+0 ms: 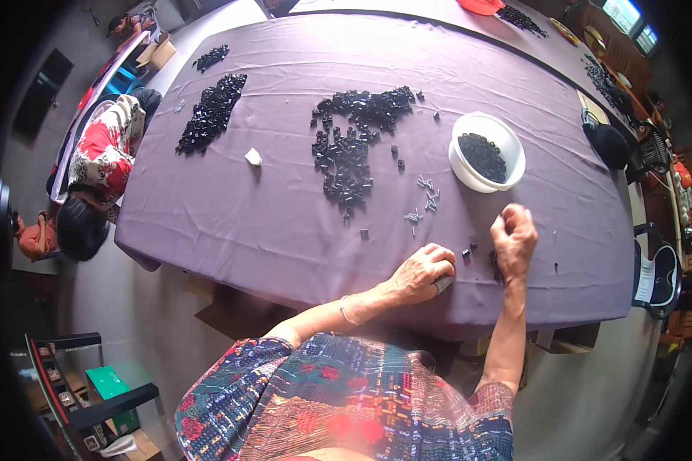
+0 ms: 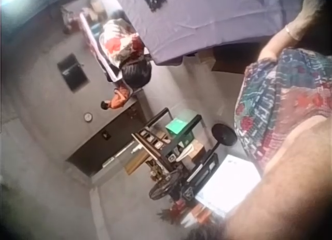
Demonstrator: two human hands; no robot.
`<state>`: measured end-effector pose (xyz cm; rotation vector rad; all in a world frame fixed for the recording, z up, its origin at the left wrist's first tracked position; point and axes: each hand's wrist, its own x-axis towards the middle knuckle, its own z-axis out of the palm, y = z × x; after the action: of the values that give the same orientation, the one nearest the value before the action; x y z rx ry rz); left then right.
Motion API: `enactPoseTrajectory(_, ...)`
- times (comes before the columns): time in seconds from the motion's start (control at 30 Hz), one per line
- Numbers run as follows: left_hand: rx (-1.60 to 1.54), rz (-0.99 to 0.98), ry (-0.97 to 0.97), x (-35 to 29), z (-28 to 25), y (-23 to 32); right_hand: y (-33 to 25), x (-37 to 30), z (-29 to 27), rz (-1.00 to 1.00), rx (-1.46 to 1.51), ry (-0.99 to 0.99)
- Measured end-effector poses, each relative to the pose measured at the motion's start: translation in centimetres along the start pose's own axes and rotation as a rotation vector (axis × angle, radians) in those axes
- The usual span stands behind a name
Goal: The person assembles small plastic clips and metal pins on a table by hand, inserting the pins into the clips and placing components into a bowl.
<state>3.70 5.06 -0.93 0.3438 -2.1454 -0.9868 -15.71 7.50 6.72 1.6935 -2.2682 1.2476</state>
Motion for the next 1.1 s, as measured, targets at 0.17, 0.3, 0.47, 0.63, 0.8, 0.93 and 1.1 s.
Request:
enactPoseTrajectory(0.17,-0.013,-0.010,-0.011,-0.1,0.3,0.1,0.2,7.4,0.2,0.041,-0.084,0.086)
enactPoseTrajectory(0.3,-0.035,0.015,0.000,-0.3,0.8,-0.1,4.6,10.6,1.6,0.032,-0.011,0.066)
enactPoseTrajectory(0.47,-0.004,-0.009,0.000,-0.2,0.2,-0.1,5.2,11.9,3.4,0.084,0.061,0.042)
enactPoseTrajectory(0.63,-0.022,-0.017,-0.027,0.1,0.3,-0.4,2.8,11.6,2.9,0.267,0.152,-0.066)
enactPoseTrajectory(0.8,0.001,-0.017,-0.024,0.5,0.4,-0.4,1.8,9.4,1.7,0.105,-0.103,-0.028)
enactPoseTrajectory(0.93,0.019,-0.023,-0.034,0.3,0.3,-0.5,1.5,3.5,0.4,0.019,0.052,-0.323)
enactPoseTrajectory(1.1,0.047,-0.003,0.005,-0.1,0.4,-0.2,0.3,-3.2,-0.4,0.020,-0.004,-0.599)
